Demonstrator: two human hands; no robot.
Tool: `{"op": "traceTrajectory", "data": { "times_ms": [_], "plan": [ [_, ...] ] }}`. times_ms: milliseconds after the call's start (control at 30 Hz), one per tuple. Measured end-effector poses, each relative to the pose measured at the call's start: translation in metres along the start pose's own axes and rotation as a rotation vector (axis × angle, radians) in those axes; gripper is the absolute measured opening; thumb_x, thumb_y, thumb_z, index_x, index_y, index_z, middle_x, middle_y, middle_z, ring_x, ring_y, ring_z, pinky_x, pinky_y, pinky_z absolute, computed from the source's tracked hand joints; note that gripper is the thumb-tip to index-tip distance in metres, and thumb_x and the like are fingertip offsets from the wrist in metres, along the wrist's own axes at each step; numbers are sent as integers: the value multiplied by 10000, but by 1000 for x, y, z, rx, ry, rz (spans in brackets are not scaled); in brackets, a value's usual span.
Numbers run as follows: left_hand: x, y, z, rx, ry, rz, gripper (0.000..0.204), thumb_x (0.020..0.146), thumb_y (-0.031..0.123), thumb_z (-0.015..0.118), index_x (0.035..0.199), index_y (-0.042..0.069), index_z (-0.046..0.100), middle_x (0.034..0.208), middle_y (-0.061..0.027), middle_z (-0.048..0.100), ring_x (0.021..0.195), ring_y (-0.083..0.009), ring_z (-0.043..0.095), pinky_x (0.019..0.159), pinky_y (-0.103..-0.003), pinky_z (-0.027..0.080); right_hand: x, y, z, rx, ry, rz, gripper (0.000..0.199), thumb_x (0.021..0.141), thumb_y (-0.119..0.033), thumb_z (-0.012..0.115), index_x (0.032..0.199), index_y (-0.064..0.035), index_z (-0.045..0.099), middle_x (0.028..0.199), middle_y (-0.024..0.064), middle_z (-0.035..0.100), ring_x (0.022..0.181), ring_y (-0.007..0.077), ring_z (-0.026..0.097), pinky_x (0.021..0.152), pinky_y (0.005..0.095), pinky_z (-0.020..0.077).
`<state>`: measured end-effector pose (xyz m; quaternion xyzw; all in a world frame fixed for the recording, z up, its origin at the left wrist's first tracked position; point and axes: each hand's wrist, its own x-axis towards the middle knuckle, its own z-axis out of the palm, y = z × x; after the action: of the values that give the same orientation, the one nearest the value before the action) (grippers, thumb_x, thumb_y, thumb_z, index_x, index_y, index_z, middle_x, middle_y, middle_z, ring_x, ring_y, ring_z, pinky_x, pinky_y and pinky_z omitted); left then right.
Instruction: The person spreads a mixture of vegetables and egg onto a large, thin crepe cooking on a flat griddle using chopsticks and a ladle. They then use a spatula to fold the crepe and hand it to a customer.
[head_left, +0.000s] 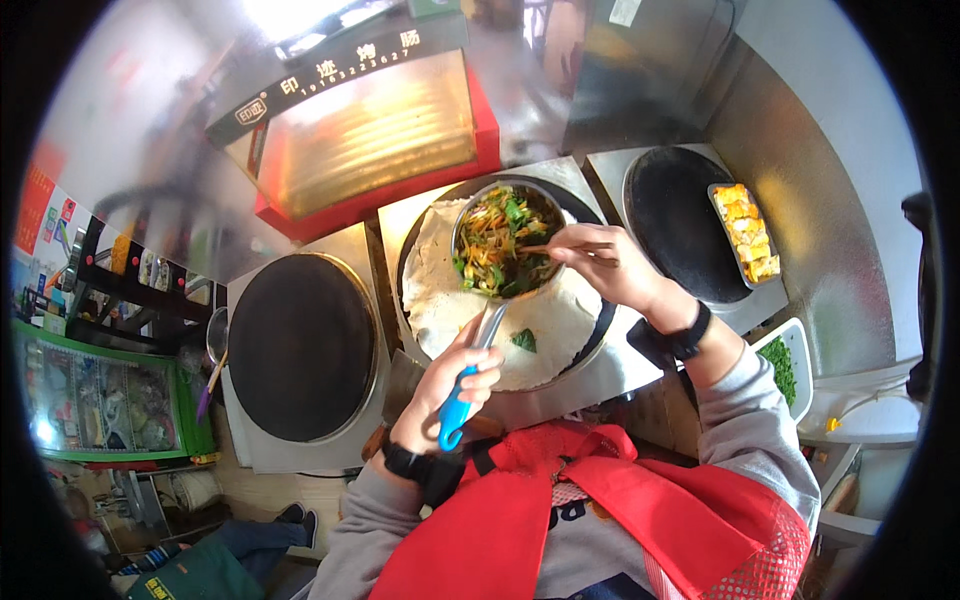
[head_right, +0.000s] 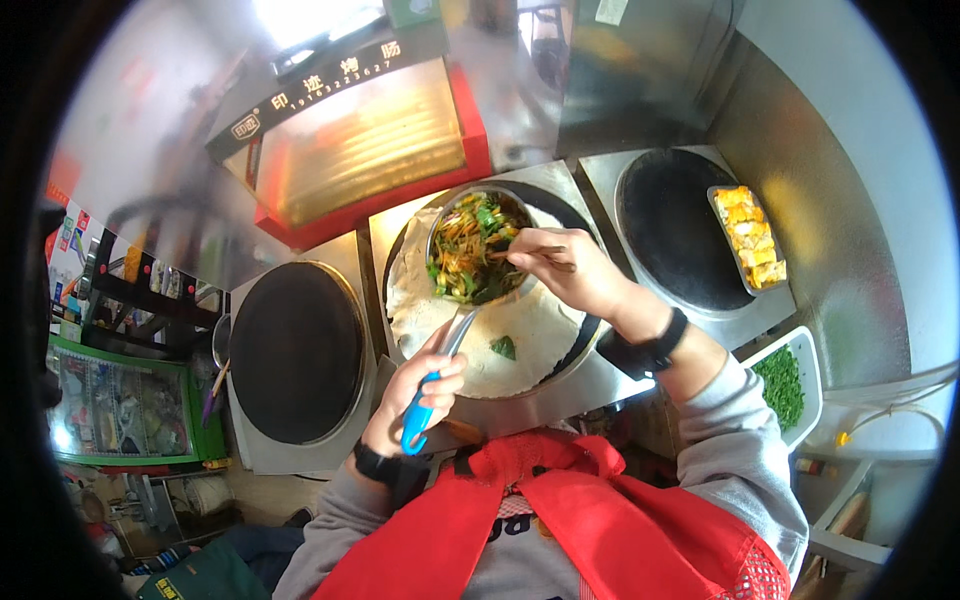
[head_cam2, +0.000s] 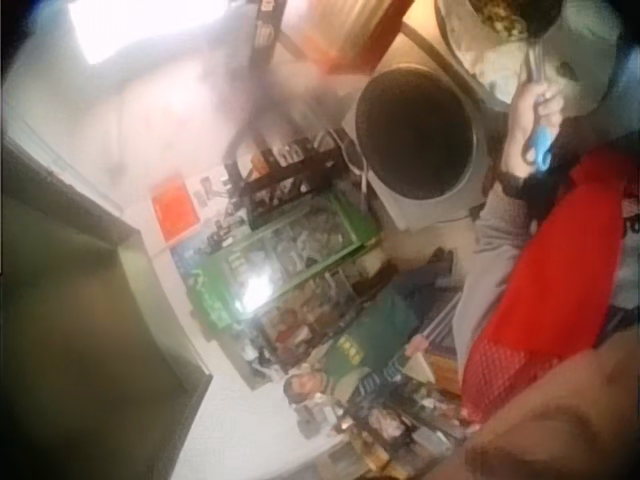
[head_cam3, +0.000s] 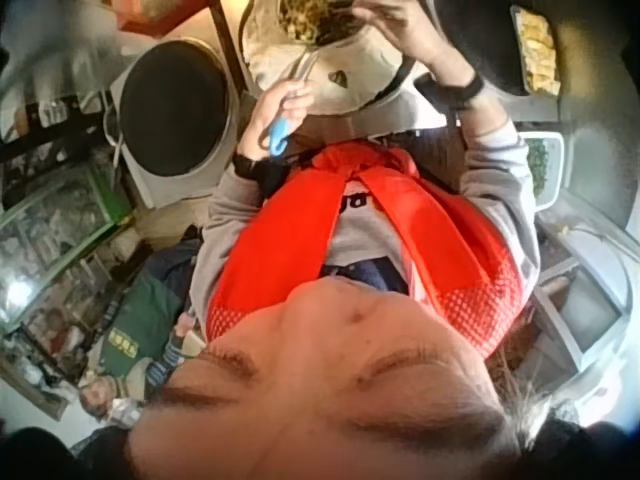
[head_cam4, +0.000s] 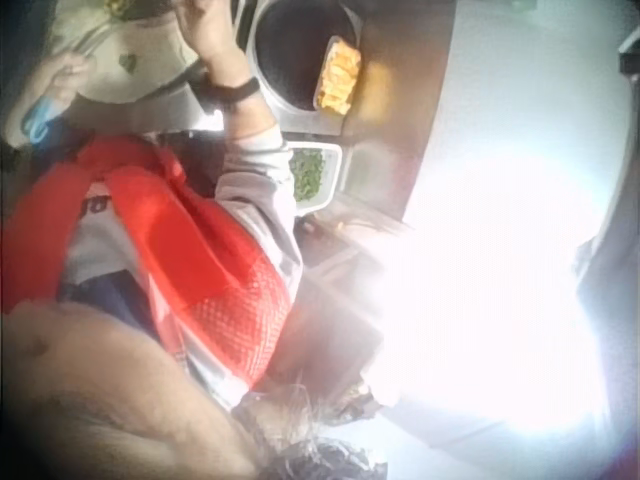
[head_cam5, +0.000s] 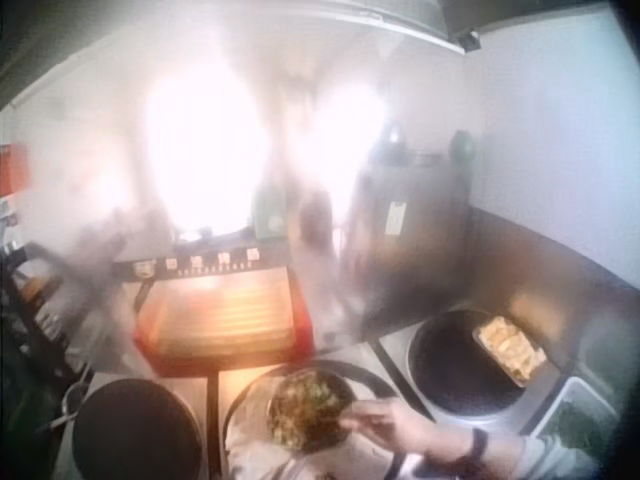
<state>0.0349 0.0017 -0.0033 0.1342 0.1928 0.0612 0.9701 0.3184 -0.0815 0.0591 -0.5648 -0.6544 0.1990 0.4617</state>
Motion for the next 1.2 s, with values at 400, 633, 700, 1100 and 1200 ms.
{"op": "traceTrajectory", "data": {
  "times_ms": [400,633,700,1100,1200],
  "plan": [
    [-1,-1,3,72,18,-14,690,941,39,485,1539,262,224,843,-7,435,560,-42,376,451,-160,335,0,-16,-2,-60,-275,-127,111,931,-124,647,949,-15,648,810,163,641,768,320,645,701,384,510],
    [-7,-2,3,171,110,6,685,945,37,490,1542,242,223,841,-9,443,550,-29,374,425,-148,326,8,-33,-5,30,-264,-267,100,898,-115,673,958,-37,661,781,158,655,723,339,658,634,410,517],
    [-3,-6,4,183,62,11,684,946,41,494,1542,239,224,840,-10,445,551,-31,377,429,-148,325,25,-33,3,-96,-425,-390,151,935,-166,606,887,-25,585,694,172,583,664,382,604,597,470,481],
    [-11,-11,2,292,181,27,702,944,27,500,1545,240,207,789,-12,459,565,-75,430,457,-210,358,70,10,-10,-183,-216,-379,113,925,-134,625,957,-31,660,763,176,663,730,365,664,673,410,540],
    [-11,-9,7,312,169,63,710,935,28,510,1549,219,207,795,-7,464,565,-78,431,461,-210,357,70,16,-15,-234,-66,-222,171,932,-182,629,896,-18,664,778,178,673,720,350,670,657,396,535]
  ]
}}
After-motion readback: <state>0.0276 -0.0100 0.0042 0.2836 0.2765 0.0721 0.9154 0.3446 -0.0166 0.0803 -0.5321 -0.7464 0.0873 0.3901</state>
